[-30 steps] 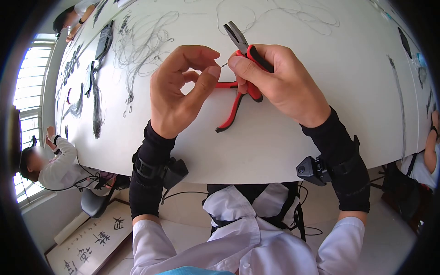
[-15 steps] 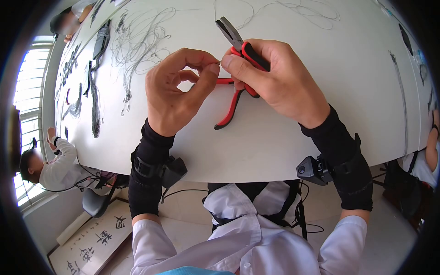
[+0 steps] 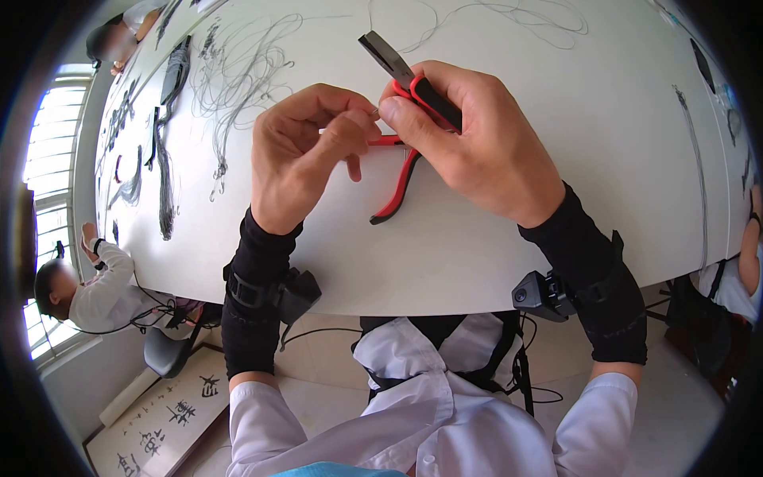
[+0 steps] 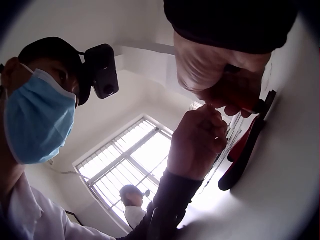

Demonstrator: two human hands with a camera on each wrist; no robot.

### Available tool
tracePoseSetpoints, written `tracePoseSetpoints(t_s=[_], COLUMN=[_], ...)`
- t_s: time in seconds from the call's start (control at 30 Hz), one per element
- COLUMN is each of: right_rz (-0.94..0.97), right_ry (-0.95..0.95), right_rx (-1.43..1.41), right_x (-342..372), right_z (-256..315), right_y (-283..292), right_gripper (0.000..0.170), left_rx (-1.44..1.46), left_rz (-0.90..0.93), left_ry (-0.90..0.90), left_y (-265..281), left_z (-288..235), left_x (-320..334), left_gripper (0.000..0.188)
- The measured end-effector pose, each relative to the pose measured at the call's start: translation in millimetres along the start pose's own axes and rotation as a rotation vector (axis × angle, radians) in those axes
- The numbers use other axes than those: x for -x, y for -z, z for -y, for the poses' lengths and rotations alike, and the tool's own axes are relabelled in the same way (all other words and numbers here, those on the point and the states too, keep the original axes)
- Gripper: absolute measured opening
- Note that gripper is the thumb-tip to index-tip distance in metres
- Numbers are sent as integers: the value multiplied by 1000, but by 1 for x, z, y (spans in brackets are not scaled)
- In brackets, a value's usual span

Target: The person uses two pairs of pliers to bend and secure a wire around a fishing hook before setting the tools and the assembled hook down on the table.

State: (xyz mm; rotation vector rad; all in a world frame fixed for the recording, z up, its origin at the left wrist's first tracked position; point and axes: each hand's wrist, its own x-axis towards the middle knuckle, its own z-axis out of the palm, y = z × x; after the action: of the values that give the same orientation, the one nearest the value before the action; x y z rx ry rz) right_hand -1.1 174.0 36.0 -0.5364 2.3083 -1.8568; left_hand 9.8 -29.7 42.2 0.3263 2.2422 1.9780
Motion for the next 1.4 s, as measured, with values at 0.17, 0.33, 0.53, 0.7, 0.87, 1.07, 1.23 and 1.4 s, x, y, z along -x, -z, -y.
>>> tracePoseSetpoints(t_s=[0.17, 0.33, 0.53, 0.7, 0.87, 1.07, 1.23, 1.4], right_rz=[-13, -26, -9, -19, -38, -25, -15, 25], right_ry=[-13, -29, -71, -60, -64, -57, -70, -157], right_rx=[20, 19, -15, -18, 3, 24, 10, -148], right_x=[0, 0, 0, 0, 0, 0, 0, 0], right_z=[0, 0, 3, 3, 2, 1, 0, 4], right_y=[1, 1, 0, 0, 3, 4, 3, 2], right_gripper=[28, 29, 31, 32, 33, 34, 34, 33], left_rx=[-30, -190, -415, -494, -511, -545, -614, -689], left_rz=[-7, -60, -139, -178, -309, -200, -182, -187], left_ry=[-32, -102, -355, -424, -429, -559, -604, -706], left_y=[0, -5, -8, -7, 0, -1, -2, -1], left_z=[2, 1, 9, 8, 4, 9, 13, 17], left_x=[0, 0, 0, 0, 0, -5, -6, -8], left_gripper=[16, 12, 7, 10, 16, 19, 19, 20])
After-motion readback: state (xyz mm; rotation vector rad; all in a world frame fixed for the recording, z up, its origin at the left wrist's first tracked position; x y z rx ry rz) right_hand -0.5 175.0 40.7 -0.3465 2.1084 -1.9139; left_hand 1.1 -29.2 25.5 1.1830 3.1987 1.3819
